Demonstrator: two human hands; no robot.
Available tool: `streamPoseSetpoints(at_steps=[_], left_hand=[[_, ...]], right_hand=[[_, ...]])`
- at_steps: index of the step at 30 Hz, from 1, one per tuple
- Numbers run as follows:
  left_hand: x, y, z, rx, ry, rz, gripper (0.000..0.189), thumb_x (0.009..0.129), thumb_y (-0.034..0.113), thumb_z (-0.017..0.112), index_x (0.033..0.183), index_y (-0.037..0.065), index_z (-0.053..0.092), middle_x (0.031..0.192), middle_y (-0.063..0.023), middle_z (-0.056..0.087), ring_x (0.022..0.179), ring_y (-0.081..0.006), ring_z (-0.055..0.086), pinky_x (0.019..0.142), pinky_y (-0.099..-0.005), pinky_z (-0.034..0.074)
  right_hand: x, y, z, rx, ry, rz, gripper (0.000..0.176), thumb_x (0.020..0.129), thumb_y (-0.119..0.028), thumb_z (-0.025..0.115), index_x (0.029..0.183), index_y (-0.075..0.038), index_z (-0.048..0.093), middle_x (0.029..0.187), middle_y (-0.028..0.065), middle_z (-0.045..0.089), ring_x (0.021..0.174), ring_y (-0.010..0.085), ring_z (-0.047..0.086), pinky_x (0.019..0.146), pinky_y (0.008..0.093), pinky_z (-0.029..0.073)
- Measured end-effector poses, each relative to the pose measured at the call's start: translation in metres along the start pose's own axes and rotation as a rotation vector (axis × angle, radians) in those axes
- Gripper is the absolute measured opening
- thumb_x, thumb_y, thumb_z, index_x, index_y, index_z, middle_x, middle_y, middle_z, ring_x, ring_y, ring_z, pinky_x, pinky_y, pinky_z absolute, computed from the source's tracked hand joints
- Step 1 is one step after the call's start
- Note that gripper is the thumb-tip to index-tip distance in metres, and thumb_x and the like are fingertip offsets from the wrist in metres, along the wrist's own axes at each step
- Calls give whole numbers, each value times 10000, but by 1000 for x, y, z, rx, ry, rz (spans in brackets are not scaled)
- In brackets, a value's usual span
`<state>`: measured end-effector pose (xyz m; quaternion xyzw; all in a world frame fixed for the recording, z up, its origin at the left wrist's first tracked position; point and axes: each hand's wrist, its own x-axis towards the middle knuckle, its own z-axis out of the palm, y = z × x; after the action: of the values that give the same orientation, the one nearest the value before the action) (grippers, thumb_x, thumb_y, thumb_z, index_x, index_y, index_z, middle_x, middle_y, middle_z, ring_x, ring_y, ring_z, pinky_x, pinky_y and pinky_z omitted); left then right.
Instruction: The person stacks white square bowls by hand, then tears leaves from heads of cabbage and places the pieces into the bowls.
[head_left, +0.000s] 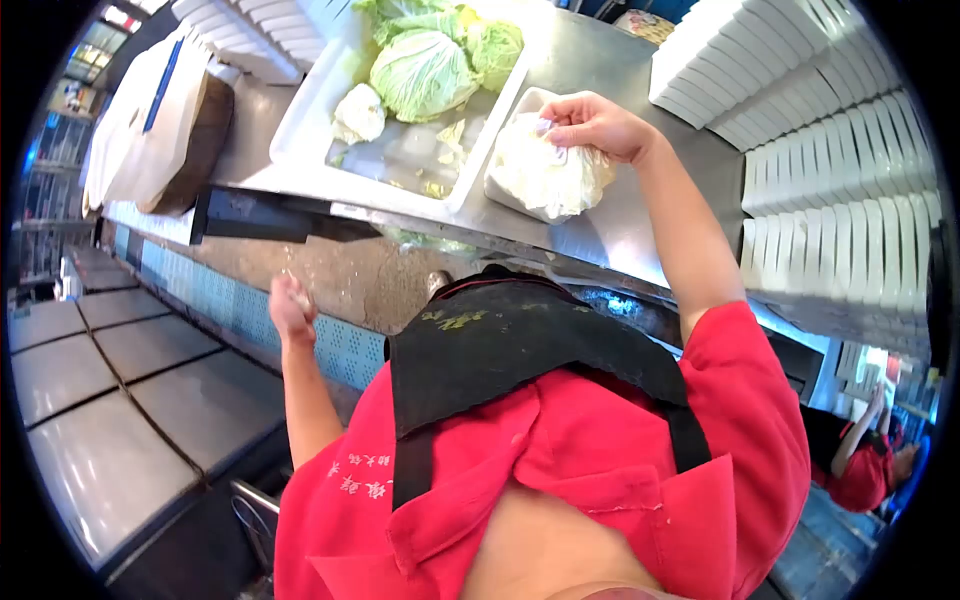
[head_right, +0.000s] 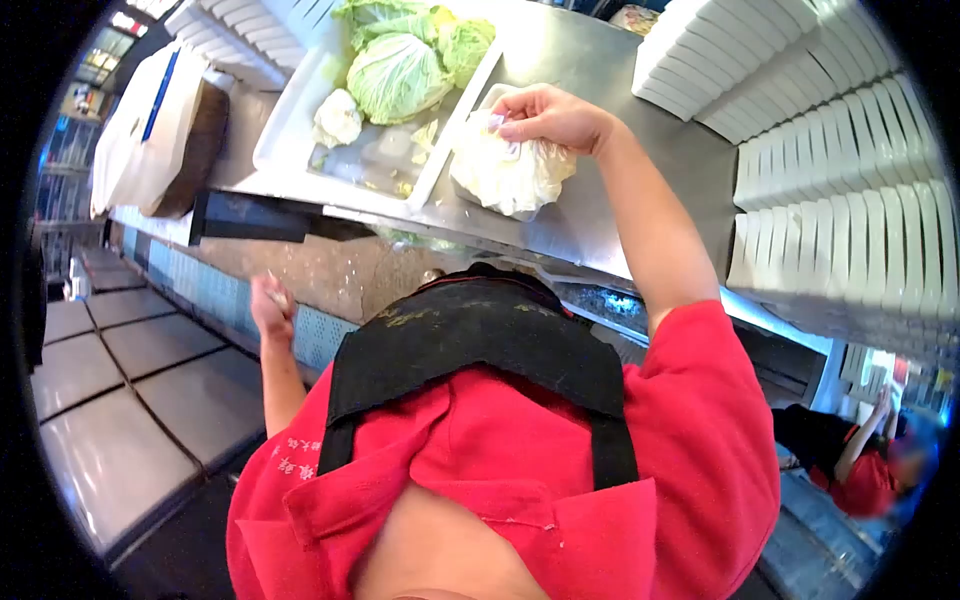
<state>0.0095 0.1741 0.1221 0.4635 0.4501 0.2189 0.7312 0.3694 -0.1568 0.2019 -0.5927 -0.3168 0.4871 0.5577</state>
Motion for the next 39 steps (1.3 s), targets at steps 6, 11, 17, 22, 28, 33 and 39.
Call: streamPoseSetpoints(at_steps=[6,11,17,22,28,33,39], left_hand=[[-87,-250,-300,1233,431,-353,294,827,319,522,892,35,564,713,-95,546,654,-271,550,561,-359,423],[-188,-309,-289,1399,197,-812,299,814,296,551,926,20,560,752,-123,556,706,-301,552,601,-372,430],[-102,-279,-151,1516,-85,26,318,798,270,587,967,2,555,798,-157,568,769,-336,554,649,-387,438],[-74,-32,133,1002,-300,1005,234,785,74,595,1004,-5,574,934,-174,581,869,-350,555,759,-388,456],[-65,8,268,947,-821,1450,153,722,26,588,869,7,629,891,-117,621,885,-284,590,762,-362,475],[-48,-1,288,1396,-970,1126,146,743,91,624,879,49,659,879,-104,632,880,-269,596,773,-374,479],[105,64,223,977,-472,1081,271,706,52,587,961,76,677,859,-138,669,795,-259,644,740,-331,503]], right_hand=[[33,6,-9,-962,133,68,222,705,-100,660,907,-19,616,786,85,624,744,176,571,694,306,456],[41,12,-6,-1047,149,-108,233,693,-112,661,902,-35,594,818,121,622,752,240,589,699,334,464],[42,28,-14,-1169,125,-423,253,704,-151,688,906,-48,576,863,116,612,797,288,593,710,334,481],[36,35,-29,-1371,394,-959,114,758,-149,647,836,-96,584,896,63,612,798,262,597,666,328,495],[-16,20,0,-1006,653,-154,147,712,-70,649,855,-41,630,930,121,622,819,284,596,726,349,485],[-5,46,13,-1326,480,-233,90,718,-65,575,793,-35,615,875,145,596,894,323,574,752,391,470],[-22,46,80,-1324,907,-492,113,724,-55,604,833,-30,587,902,104,571,889,288,554,767,405,454]])
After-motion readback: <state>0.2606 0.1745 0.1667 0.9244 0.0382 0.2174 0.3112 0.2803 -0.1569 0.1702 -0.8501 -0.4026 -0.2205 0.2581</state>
